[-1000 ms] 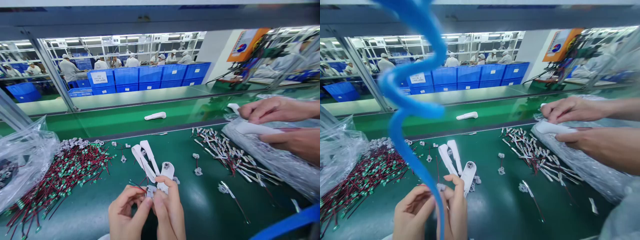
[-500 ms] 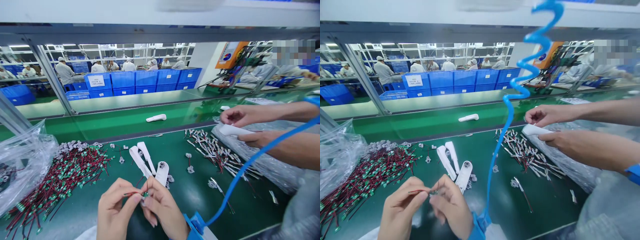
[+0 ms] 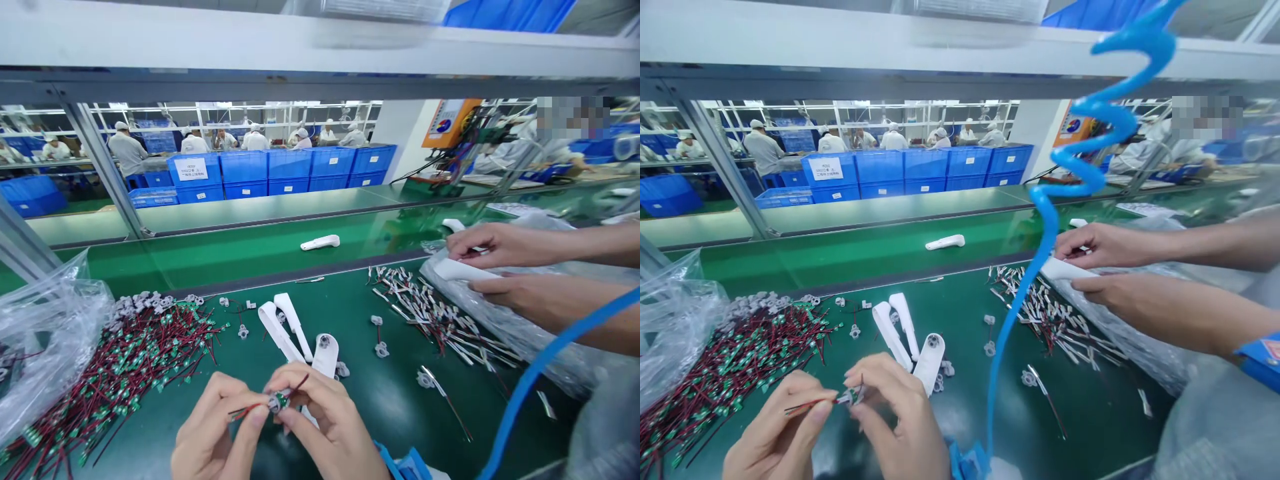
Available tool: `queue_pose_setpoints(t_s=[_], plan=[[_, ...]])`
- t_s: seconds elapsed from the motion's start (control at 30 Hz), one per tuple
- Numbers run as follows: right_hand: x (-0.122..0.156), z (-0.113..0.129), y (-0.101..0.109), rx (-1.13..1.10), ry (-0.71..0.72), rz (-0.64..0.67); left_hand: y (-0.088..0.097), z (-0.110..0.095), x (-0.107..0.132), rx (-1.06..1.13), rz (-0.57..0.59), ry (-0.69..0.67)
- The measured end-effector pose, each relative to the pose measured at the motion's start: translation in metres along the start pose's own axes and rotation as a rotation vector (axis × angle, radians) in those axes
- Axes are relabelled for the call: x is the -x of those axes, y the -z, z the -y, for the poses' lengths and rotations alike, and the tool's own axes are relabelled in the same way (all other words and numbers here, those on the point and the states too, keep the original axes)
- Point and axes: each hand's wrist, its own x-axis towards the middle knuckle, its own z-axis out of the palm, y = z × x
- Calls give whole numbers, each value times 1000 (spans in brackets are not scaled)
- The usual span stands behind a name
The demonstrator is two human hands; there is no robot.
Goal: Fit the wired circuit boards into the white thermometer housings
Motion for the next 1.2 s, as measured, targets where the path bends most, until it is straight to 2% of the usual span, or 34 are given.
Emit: queue_pose_setpoints(t_s=[0.1,0.27,0.37,0.47,0.63,0.73,0.8,0.9,1.0,1.1,1.13,1.2], plan=[[-4,-1,-1,-63,18,-33,-4,4,-3,41,-30,46],[-9,-8,1,-218,-96,-59,-7,12,-10,49,37,184],[-13,-9,2,-167,-85,-112,-5,20,-13,7,2,200],[-17,-9,1,-127,-62,-161,-3,23,-14,60,-18,257],[-16,-13,-2,-397,-215,-65,-5,18,-14,135,-163,227],[-16,-18,-3,-456,-231,-56,-3,18,-15,165,-69,295],[-18,-21,-4,-475,-200,-82,-3,21,-17,247,6,439],[-26,-20,-6,-462,-214,-50,-7,29,-19,379,75,640],[-47,-18,-3,-322,-225,118,-6,39,-20,411,47,676],[-90,-18,14,176,-19,326,8,56,-25,357,-69,603],[-110,-19,25,443,93,312,16,63,-27,316,-110,560],[-150,-21,51,641,143,91,33,78,-31,195,-191,466]])
